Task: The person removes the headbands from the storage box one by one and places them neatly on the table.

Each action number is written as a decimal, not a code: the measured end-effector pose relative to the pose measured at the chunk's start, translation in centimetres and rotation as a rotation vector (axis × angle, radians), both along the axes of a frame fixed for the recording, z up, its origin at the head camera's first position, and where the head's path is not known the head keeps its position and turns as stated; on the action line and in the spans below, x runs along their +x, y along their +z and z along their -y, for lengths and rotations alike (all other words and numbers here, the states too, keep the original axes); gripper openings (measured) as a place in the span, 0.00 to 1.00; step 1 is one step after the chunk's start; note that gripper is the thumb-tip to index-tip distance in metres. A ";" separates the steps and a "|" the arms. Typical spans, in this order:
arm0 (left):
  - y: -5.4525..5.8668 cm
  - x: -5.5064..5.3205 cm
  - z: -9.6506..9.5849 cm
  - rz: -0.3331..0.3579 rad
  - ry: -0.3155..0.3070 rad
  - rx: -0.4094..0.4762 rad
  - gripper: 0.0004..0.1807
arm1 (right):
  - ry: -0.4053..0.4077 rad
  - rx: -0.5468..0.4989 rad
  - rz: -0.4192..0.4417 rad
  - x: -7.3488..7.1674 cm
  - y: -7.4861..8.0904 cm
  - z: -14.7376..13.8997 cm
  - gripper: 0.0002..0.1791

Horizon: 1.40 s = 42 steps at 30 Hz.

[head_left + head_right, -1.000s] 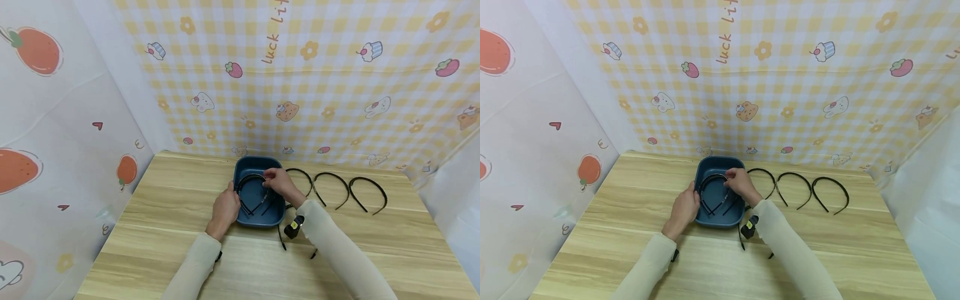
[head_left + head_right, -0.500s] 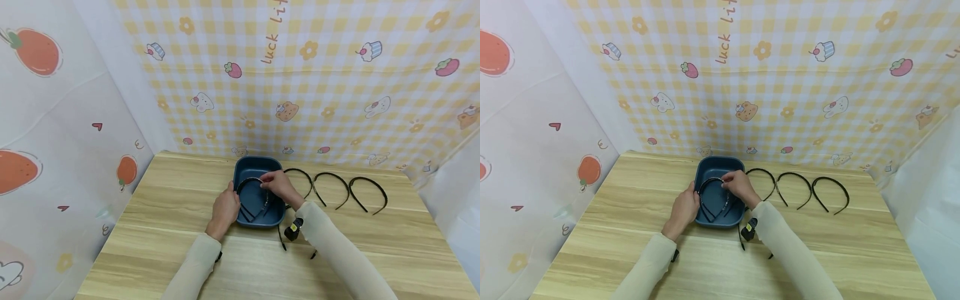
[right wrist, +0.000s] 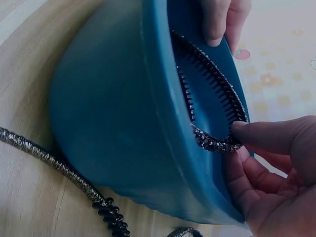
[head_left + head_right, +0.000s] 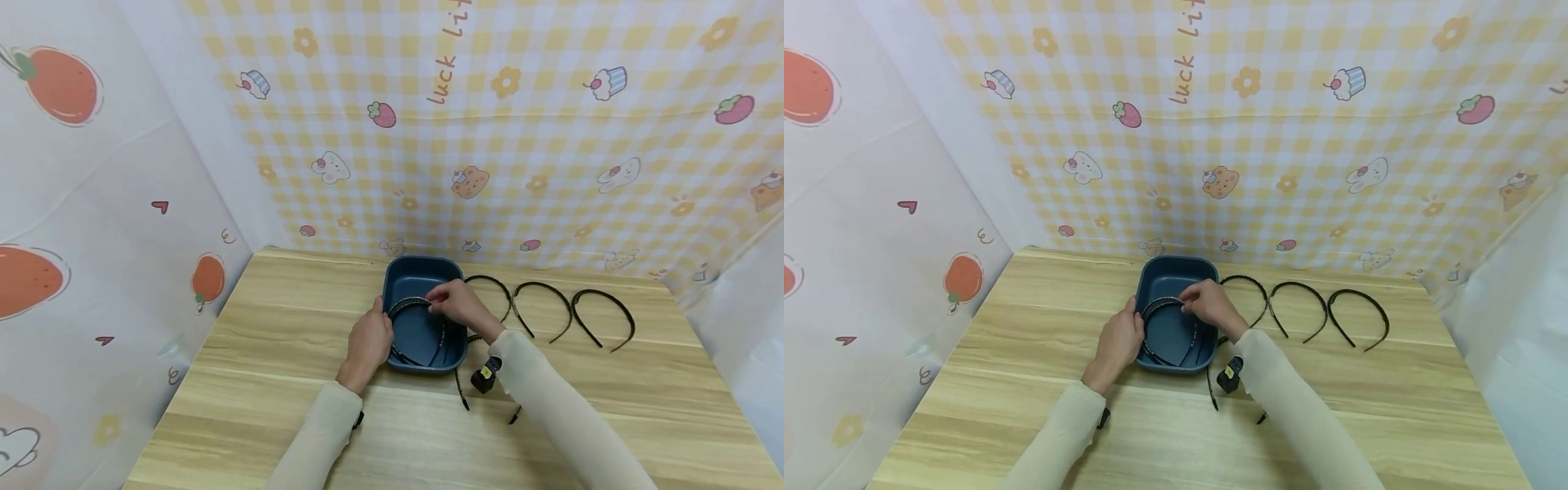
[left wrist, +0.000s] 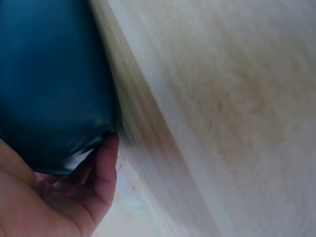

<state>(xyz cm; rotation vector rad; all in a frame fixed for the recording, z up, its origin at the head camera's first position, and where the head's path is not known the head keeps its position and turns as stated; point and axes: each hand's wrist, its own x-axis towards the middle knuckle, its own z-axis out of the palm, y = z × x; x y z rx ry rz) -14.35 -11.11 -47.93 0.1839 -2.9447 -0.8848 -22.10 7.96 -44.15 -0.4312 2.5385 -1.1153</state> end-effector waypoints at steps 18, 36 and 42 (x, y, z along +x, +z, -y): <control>-0.2 0.0 0.0 -0.031 -0.009 -0.010 0.25 | -0.116 -0.066 0.046 -0.2 1.0 -1.8 0.10; -0.3 0.0 0.0 -0.053 -0.014 -0.009 0.25 | -0.202 -0.232 0.196 0.1 1.2 -4.9 0.14; -0.2 0.0 0.0 -0.050 -0.009 -0.008 0.25 | -0.217 -0.268 0.212 0.1 0.8 -6.4 0.16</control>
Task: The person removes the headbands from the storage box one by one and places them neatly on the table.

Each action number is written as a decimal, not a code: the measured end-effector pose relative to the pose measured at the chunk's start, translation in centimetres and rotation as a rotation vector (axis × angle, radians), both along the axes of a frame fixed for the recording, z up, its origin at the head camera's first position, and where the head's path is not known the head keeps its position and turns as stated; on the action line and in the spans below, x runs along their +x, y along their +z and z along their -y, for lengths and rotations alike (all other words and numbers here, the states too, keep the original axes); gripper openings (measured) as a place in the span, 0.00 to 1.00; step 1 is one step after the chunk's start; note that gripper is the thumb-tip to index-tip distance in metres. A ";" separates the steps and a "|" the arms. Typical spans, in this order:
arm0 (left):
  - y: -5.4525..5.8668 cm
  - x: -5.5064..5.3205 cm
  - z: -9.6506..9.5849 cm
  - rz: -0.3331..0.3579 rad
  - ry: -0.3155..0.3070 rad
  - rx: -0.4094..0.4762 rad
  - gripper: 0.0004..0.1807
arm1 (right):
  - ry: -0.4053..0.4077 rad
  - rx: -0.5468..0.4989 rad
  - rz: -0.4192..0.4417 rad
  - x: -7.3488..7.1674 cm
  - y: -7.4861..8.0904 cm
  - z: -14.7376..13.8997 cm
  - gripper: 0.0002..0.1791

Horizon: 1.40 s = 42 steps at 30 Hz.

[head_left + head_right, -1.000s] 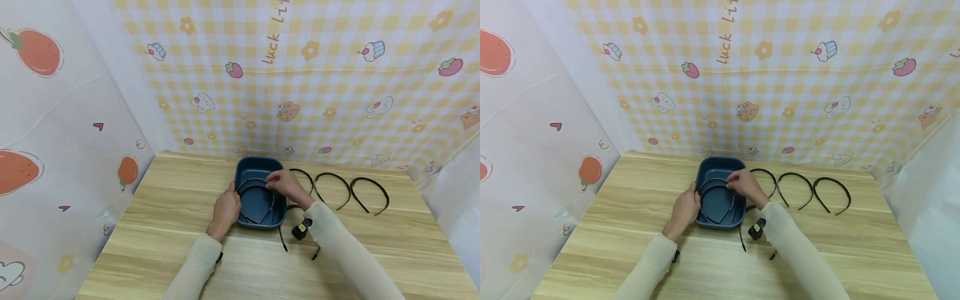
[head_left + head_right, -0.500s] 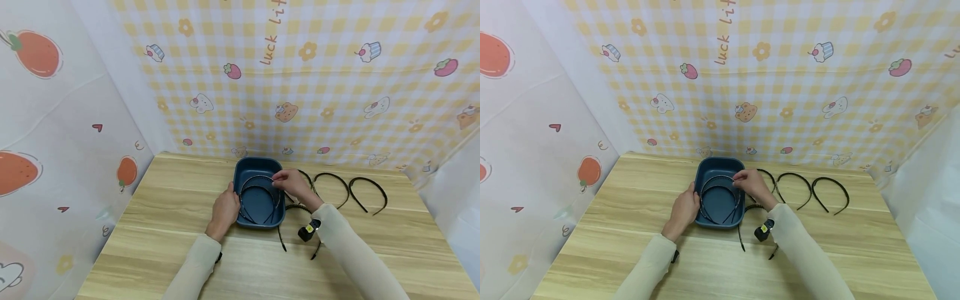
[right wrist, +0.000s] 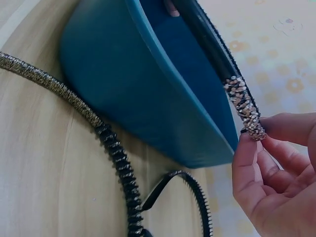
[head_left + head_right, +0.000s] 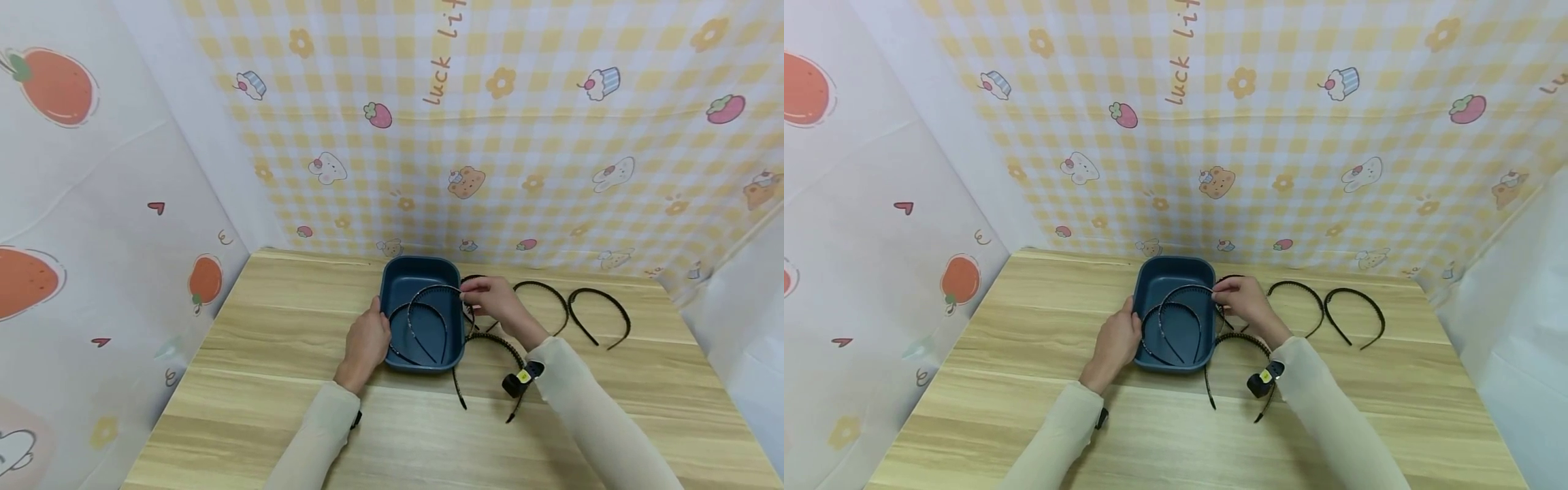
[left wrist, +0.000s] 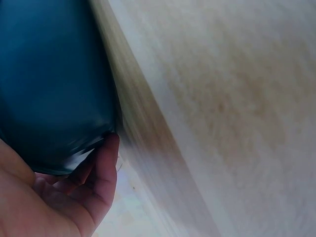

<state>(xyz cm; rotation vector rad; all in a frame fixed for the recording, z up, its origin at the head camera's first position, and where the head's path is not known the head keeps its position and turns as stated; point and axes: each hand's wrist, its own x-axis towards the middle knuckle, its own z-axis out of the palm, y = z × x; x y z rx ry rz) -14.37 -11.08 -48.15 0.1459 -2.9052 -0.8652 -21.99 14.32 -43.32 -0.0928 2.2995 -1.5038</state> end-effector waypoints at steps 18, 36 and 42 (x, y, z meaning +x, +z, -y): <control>0.2 0.0 0.0 0.003 -0.005 -0.007 0.24 | -0.045 -0.042 0.008 0.8 -0.9 -4.3 0.17; 0.0 0.2 0.0 -0.017 -0.012 -0.007 0.24 | -0.057 -0.004 -0.022 2.0 -1.0 -8.3 0.19; -0.1 0.2 0.0 -0.009 -0.018 -0.010 0.24 | -0.059 0.002 -0.002 2.5 -1.3 -9.7 0.22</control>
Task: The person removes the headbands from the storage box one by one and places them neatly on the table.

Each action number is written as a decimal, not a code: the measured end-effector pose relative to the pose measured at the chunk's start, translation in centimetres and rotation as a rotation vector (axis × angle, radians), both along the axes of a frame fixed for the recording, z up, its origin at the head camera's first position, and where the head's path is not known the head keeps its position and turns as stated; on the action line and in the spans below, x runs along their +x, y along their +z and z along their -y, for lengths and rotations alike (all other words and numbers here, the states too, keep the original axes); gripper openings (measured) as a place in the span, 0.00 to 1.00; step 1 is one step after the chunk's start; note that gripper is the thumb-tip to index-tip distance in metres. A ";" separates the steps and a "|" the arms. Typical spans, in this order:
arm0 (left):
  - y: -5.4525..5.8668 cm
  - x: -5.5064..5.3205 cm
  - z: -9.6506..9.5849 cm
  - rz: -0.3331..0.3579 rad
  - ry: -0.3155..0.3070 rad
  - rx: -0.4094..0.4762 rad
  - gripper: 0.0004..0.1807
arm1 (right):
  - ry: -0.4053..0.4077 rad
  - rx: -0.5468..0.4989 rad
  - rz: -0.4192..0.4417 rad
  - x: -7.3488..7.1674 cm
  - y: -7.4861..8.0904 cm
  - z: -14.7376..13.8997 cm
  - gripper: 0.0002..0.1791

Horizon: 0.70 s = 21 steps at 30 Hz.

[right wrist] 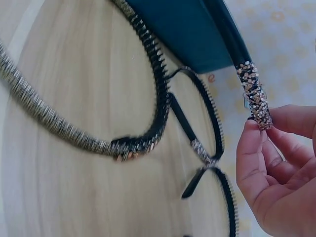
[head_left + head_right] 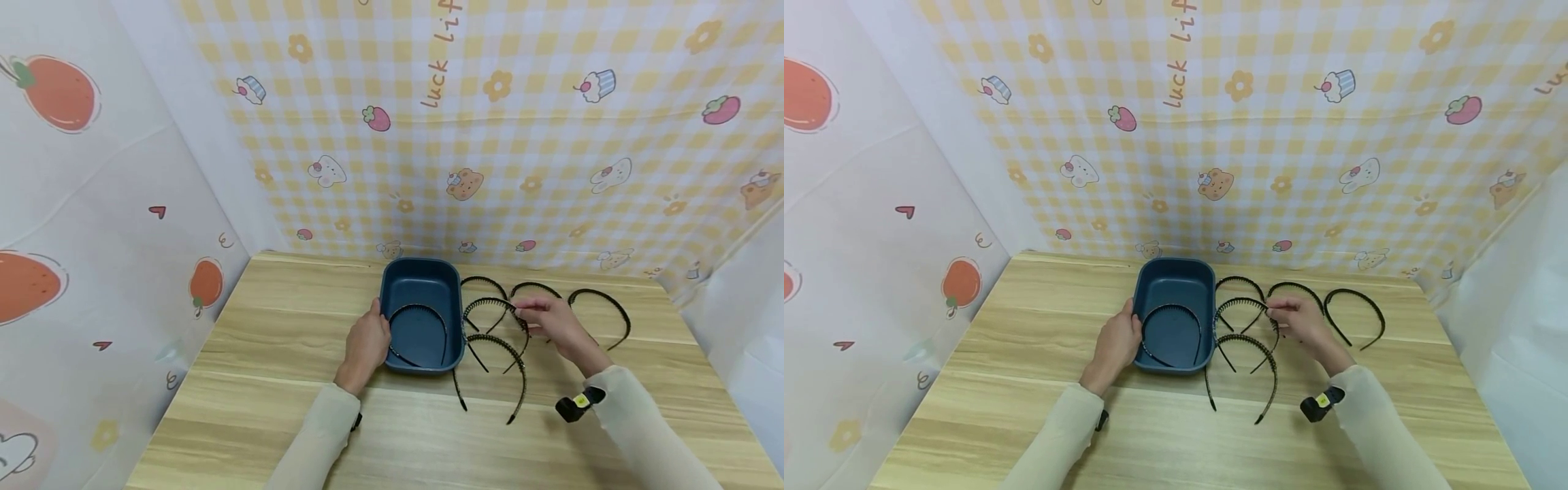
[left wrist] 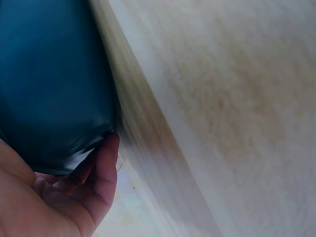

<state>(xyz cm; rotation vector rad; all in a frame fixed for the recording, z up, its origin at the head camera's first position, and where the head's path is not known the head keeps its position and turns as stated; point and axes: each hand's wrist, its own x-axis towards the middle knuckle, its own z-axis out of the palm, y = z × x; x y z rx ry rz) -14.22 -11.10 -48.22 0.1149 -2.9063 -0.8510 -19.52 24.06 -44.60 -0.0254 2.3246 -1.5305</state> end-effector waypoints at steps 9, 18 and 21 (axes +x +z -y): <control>0.1 0.0 0.0 0.002 -0.001 0.007 0.24 | -0.013 -0.004 0.015 0.5 -1.4 -2.6 0.25; 0.1 0.1 -0.1 -0.027 -0.006 0.021 0.24 | -0.022 0.017 0.039 1.5 -1.9 -5.5 0.27; 0.2 0.2 0.0 -0.033 -0.004 0.017 0.24 | -0.034 0.023 0.037 1.9 -2.1 -6.6 0.27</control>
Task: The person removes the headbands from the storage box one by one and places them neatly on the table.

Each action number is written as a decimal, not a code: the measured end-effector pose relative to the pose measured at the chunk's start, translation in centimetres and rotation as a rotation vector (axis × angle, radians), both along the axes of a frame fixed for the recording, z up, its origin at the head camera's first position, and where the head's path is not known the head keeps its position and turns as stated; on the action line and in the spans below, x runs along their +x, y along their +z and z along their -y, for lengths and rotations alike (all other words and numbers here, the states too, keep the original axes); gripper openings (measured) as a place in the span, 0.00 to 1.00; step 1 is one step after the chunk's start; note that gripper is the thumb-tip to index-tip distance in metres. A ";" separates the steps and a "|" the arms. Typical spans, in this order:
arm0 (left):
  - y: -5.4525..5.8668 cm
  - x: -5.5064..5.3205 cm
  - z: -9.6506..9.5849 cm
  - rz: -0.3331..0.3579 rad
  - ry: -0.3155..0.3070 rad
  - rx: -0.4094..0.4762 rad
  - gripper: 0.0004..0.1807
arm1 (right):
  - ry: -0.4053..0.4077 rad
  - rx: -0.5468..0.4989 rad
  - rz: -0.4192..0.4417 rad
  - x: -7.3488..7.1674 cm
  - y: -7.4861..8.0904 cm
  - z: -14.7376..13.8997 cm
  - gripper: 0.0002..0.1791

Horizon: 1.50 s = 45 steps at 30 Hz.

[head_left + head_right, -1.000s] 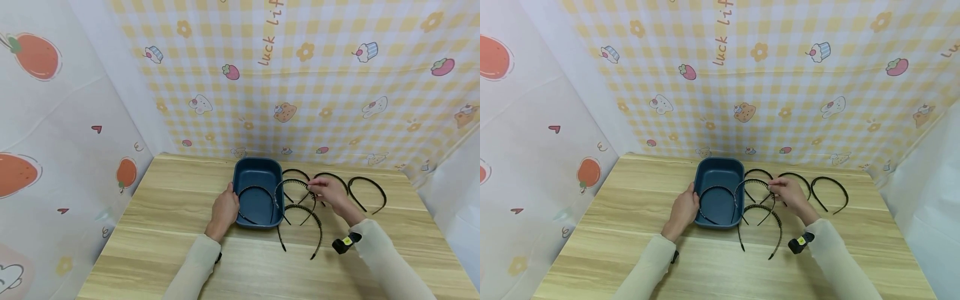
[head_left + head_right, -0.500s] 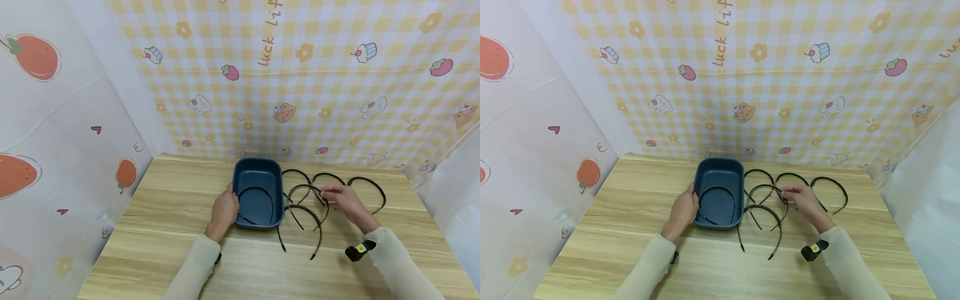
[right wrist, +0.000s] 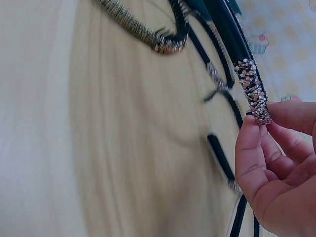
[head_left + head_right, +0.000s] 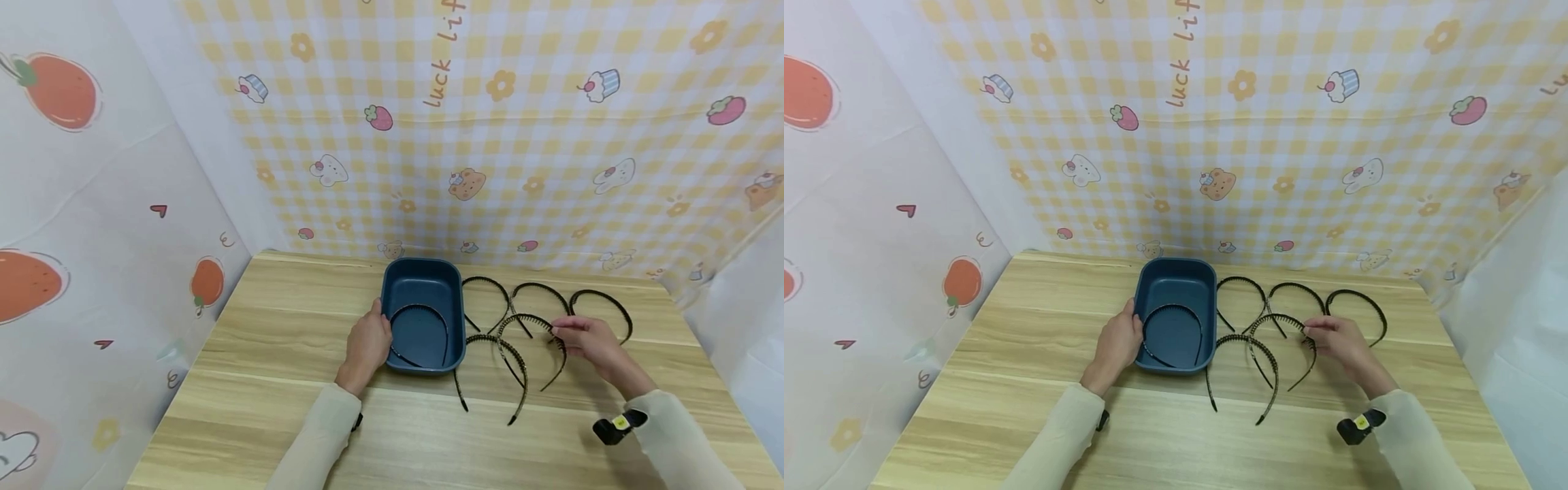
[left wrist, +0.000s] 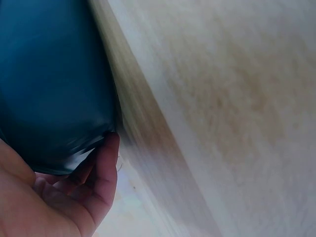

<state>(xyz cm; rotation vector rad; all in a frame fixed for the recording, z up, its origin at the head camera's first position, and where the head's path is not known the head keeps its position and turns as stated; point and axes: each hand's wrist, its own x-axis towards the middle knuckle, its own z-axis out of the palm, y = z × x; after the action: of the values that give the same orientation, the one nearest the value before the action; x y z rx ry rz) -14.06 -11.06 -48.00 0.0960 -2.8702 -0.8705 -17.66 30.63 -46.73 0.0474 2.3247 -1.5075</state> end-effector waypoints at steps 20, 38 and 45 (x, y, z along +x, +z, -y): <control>-0.2 -0.1 0.1 0.007 0.001 -0.007 0.24 | -0.049 -0.003 0.029 2.0 -1.5 -4.9 0.19; -0.2 -0.2 0.0 0.010 0.003 -0.006 0.24 | -0.053 -0.018 0.071 3.1 -1.9 -5.8 0.09; -0.2 -0.1 0.1 0.009 0.002 -0.010 0.24 | -0.031 0.013 0.080 3.2 -2.0 -5.8 0.11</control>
<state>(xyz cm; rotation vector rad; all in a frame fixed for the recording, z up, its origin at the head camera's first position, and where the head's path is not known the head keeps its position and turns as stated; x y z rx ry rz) -14.18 -11.13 -48.21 0.1019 -2.8824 -0.8570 -14.43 36.46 -48.69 0.1452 2.2801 -1.4779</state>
